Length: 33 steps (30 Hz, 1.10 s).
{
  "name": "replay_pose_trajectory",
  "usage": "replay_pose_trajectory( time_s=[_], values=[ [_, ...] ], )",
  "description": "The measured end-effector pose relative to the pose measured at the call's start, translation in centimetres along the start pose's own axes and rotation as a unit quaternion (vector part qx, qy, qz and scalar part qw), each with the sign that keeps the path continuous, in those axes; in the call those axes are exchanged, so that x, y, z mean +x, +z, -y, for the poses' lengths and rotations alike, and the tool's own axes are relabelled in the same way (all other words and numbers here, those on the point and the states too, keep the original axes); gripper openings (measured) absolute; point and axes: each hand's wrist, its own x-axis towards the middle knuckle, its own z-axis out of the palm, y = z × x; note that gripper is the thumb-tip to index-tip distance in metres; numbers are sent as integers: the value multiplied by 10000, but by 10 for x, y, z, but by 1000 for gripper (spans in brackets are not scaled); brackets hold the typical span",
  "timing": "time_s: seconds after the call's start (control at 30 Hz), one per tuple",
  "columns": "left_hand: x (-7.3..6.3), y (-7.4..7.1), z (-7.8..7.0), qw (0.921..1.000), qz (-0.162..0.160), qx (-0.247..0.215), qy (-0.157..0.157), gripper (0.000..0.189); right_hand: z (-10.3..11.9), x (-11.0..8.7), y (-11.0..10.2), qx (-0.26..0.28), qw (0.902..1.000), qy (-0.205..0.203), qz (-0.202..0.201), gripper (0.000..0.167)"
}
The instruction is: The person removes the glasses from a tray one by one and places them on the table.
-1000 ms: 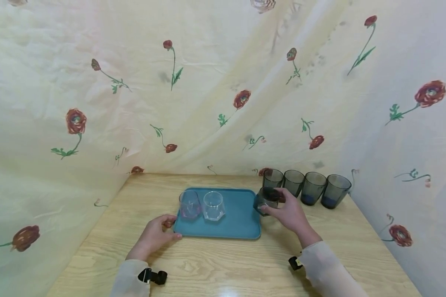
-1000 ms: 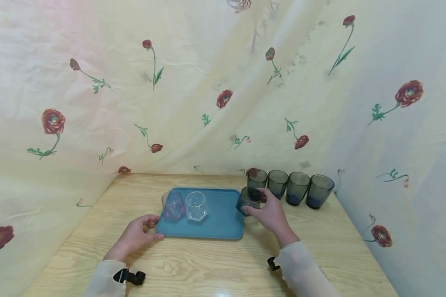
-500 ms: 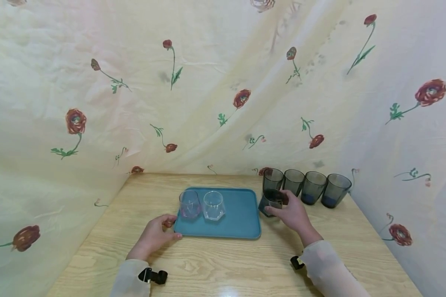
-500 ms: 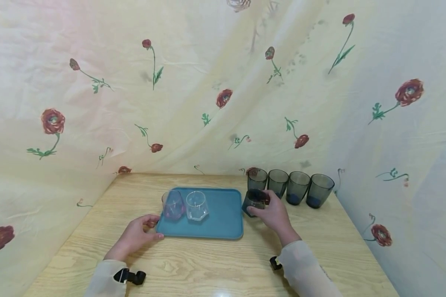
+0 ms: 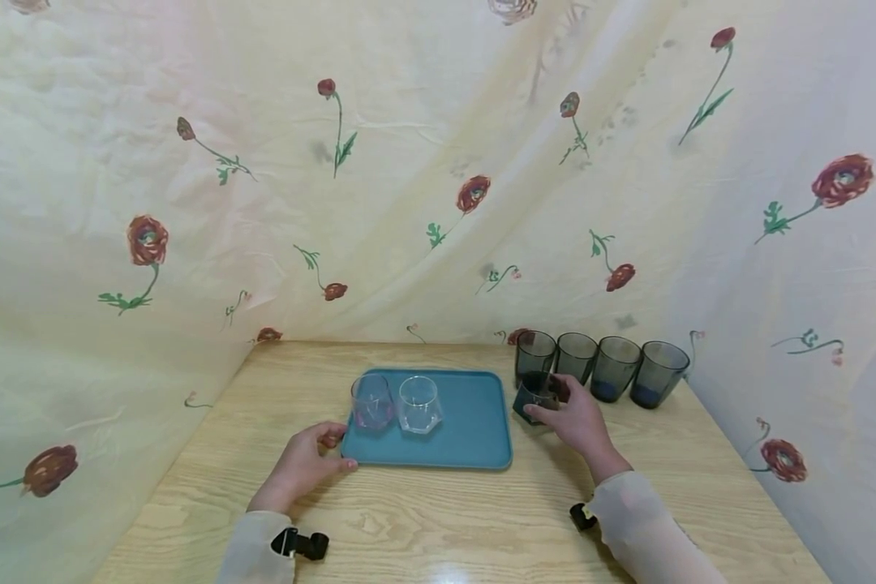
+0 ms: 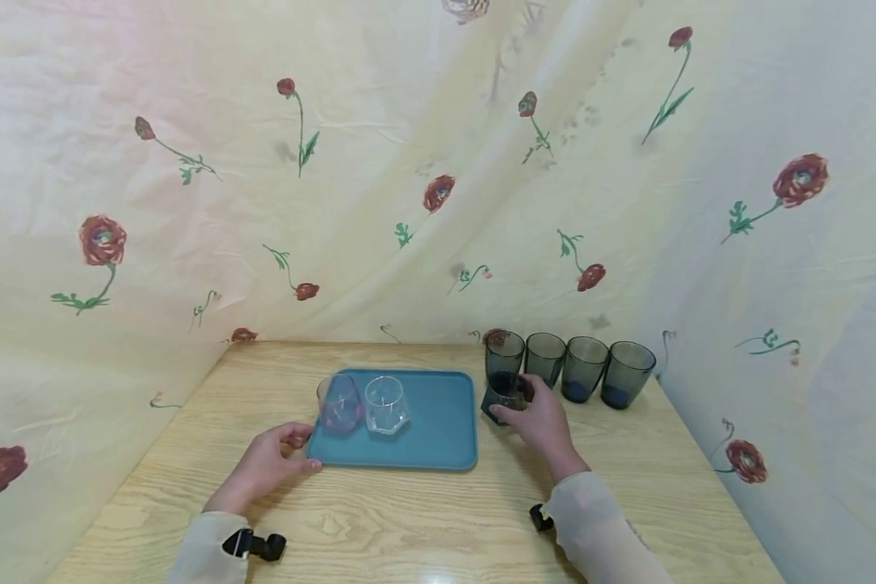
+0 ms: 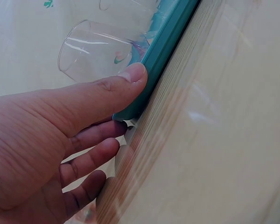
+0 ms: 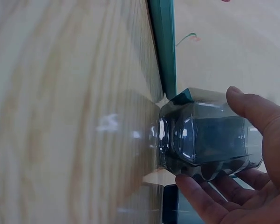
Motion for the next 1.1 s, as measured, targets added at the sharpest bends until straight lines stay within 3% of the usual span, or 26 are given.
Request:
replay_pose_trajectory(
  time_s=[0.6, 0.8, 1.1],
  values=[
    [0, 1, 0, 10000, -33, 81, 33, 59, 2, -2, 0, -185, 9998, -46, -10, 93],
    [0, 0, -1, 10000, -2, 56, -15, 59, 2, -1, 1, -511, 9986, -102, -16, 99],
    [0, 1, 0, 10000, 23, 7, -46, 60, 10, -3, -7, -651, 9968, -415, -180, 100]
  ],
)
